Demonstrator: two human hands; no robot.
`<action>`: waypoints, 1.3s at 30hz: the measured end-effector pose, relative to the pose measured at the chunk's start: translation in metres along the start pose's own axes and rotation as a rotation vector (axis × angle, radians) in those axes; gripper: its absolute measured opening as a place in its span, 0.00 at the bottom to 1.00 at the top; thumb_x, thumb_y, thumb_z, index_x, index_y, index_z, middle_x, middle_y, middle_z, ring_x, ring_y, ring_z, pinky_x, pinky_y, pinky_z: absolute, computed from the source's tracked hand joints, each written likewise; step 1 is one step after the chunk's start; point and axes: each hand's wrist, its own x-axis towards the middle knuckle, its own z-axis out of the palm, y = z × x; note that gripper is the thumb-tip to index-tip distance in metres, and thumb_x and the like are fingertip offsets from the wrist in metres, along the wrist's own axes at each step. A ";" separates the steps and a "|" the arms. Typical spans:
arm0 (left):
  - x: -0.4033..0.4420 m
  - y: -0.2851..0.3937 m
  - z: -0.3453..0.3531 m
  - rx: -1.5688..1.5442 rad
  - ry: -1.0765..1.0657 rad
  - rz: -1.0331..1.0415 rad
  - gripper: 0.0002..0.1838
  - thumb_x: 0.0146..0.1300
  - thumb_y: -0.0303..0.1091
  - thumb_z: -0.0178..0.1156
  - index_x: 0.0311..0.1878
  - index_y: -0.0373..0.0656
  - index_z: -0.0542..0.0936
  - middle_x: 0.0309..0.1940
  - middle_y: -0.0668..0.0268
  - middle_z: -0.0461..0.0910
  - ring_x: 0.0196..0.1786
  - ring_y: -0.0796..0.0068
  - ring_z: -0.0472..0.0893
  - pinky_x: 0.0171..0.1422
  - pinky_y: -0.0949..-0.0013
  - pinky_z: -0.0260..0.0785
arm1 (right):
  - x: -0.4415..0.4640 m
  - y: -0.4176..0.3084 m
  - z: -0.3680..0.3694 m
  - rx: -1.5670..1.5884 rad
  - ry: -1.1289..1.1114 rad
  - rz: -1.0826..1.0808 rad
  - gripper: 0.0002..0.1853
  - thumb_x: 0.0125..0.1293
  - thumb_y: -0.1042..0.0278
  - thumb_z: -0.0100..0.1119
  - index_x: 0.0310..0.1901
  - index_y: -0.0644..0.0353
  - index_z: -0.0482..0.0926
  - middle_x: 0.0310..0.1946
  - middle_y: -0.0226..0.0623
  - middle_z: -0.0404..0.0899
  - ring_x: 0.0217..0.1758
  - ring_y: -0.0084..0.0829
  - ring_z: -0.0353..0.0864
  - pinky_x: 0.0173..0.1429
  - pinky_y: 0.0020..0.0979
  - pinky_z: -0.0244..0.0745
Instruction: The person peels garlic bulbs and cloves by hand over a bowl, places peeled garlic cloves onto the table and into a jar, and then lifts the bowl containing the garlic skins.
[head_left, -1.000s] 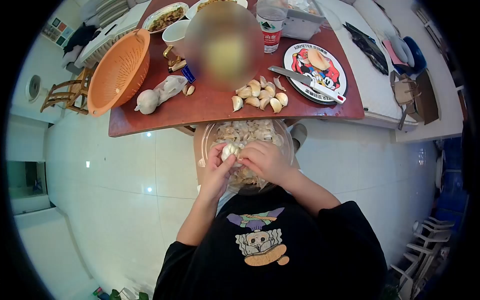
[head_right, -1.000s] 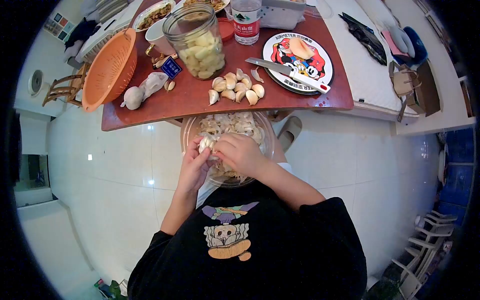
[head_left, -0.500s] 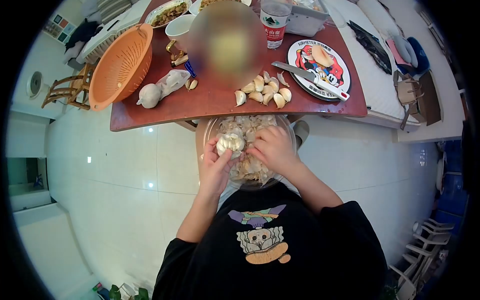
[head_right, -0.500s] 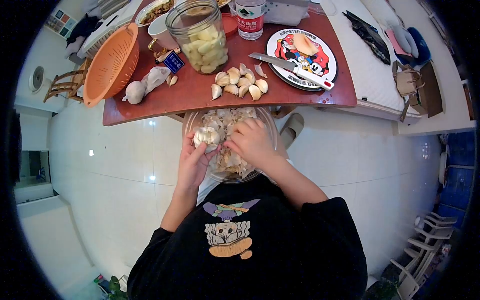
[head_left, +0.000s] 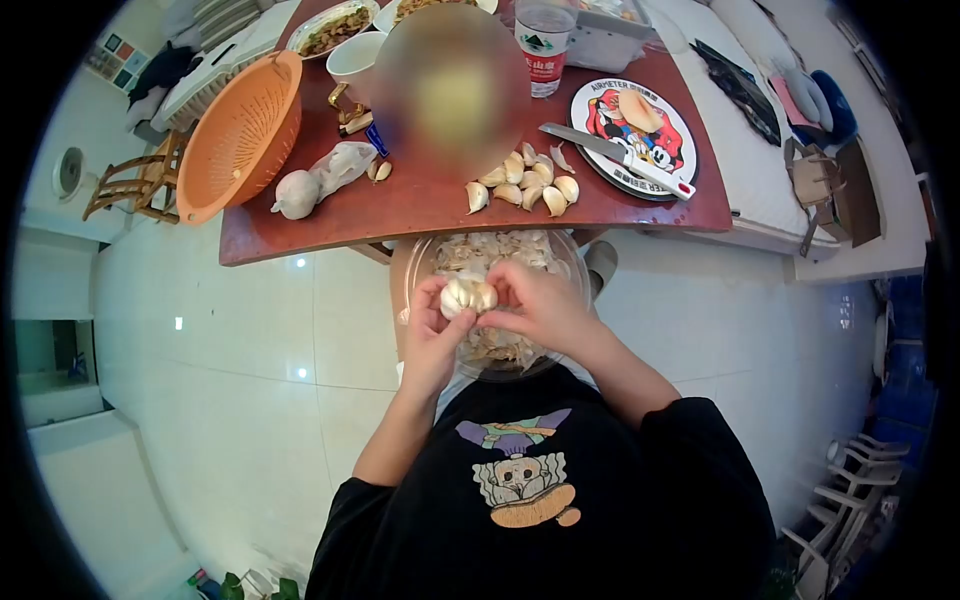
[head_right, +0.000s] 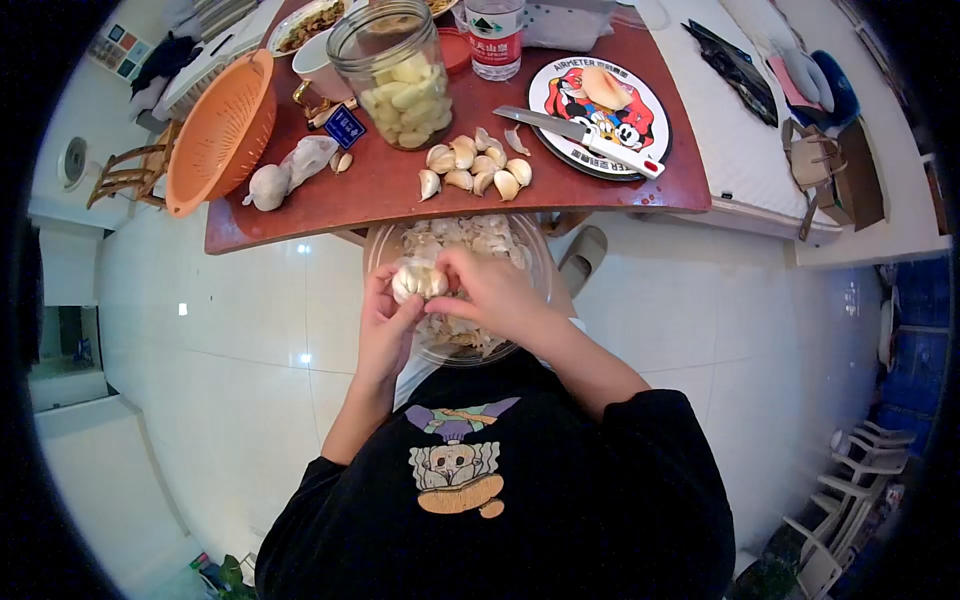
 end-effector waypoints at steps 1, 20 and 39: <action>0.000 0.000 -0.002 0.006 -0.019 -0.006 0.24 0.61 0.23 0.58 0.58 0.42 0.62 0.52 0.62 0.72 0.53 0.73 0.75 0.56 0.70 0.70 | 0.000 0.002 0.003 0.048 -0.042 0.006 0.21 0.55 0.57 0.68 0.43 0.58 0.69 0.26 0.36 0.75 0.27 0.35 0.76 0.34 0.34 0.70; 0.004 0.009 -0.017 -0.826 -0.187 -0.341 0.21 0.71 0.40 0.48 0.61 0.37 0.64 0.56 0.52 0.71 0.56 0.58 0.75 0.61 0.59 0.72 | -0.005 0.021 0.026 1.117 -0.073 0.232 0.11 0.70 0.71 0.49 0.52 0.62 0.69 0.37 0.29 0.74 0.33 0.17 0.72 0.38 0.21 0.71; 0.004 0.010 -0.007 -0.480 -0.175 -0.273 0.21 0.69 0.34 0.49 0.63 0.42 0.61 0.58 0.54 0.69 0.60 0.54 0.72 0.61 0.58 0.72 | 0.029 0.052 -0.073 -0.223 0.663 0.217 0.15 0.56 0.65 0.66 0.44 0.60 0.79 0.26 0.37 0.80 0.26 0.29 0.79 0.32 0.29 0.73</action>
